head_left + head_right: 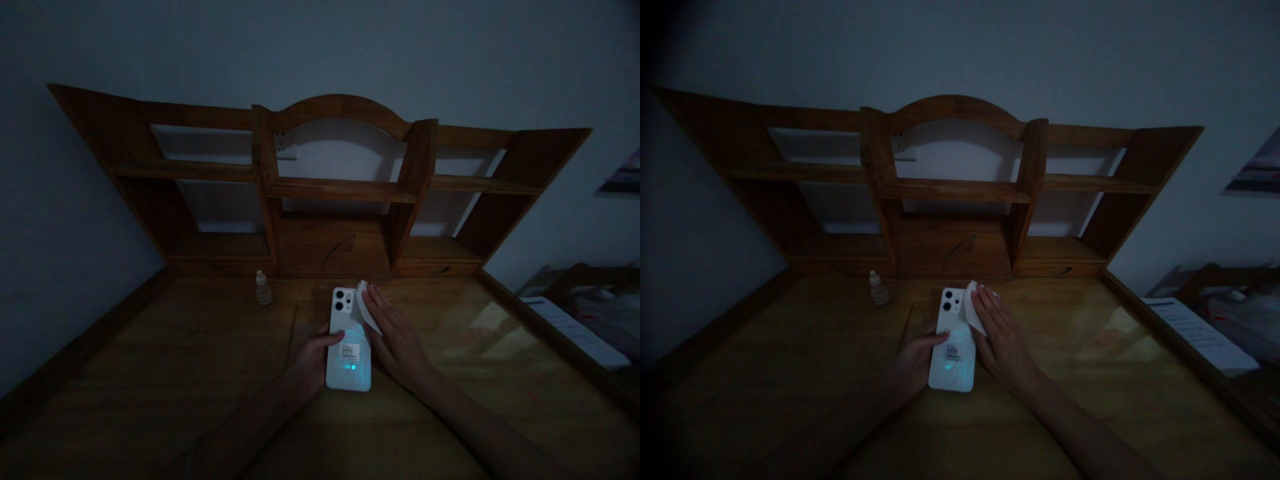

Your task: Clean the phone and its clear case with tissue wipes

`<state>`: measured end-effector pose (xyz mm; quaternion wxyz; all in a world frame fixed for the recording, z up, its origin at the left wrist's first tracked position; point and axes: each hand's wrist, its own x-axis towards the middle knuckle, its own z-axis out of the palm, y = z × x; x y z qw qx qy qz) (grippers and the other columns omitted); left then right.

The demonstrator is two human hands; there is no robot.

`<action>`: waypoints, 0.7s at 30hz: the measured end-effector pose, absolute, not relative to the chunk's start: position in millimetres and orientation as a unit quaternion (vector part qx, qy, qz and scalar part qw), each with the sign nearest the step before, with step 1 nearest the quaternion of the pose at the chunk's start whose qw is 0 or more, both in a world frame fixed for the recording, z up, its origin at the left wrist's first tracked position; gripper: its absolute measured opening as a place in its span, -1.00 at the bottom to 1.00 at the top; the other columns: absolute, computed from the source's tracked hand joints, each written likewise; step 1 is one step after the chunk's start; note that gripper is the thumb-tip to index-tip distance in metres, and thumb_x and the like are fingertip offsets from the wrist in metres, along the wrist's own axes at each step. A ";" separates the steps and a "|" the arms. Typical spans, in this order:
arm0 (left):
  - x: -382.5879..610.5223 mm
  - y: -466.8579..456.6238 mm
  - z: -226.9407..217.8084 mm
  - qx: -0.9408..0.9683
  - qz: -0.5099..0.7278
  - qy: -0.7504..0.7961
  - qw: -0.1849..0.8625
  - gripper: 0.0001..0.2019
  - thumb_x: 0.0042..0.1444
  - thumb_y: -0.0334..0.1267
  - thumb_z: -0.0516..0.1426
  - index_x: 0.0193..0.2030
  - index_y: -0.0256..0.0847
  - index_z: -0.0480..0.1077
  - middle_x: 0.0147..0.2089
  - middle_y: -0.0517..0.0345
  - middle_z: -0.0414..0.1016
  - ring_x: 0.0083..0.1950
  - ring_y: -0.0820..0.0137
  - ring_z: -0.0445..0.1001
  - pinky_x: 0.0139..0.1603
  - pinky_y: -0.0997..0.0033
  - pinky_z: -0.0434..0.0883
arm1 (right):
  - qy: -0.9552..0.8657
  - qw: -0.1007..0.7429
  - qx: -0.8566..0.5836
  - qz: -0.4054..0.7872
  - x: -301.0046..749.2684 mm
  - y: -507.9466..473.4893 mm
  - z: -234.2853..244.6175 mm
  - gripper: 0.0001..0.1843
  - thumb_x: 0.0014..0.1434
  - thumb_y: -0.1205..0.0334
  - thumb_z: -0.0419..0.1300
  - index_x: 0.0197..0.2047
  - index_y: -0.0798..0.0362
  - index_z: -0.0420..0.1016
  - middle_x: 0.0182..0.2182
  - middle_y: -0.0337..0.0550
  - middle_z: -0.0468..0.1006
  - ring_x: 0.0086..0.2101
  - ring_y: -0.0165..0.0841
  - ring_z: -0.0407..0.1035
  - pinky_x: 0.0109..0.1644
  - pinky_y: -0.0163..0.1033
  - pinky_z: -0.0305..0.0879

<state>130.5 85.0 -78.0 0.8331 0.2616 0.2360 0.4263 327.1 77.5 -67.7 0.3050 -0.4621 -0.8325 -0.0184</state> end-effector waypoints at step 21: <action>126.5 83.8 -87.1 0.315 0.418 0.254 0.813 -0.47 -0.11 -0.51 0.33 0.06 -0.21 0.46 -0.08 -0.03 0.59 -0.09 0.17 0.53 0.00 0.14 0.41 | -0.833 0.306 -0.461 0.014 323.7 77.4 -68.4 -0.35 0.43 0.25 -0.12 0.50 -0.06 -0.28 0.46 -0.16 -0.18 0.41 -0.16 -0.23 0.44 0.15 -0.06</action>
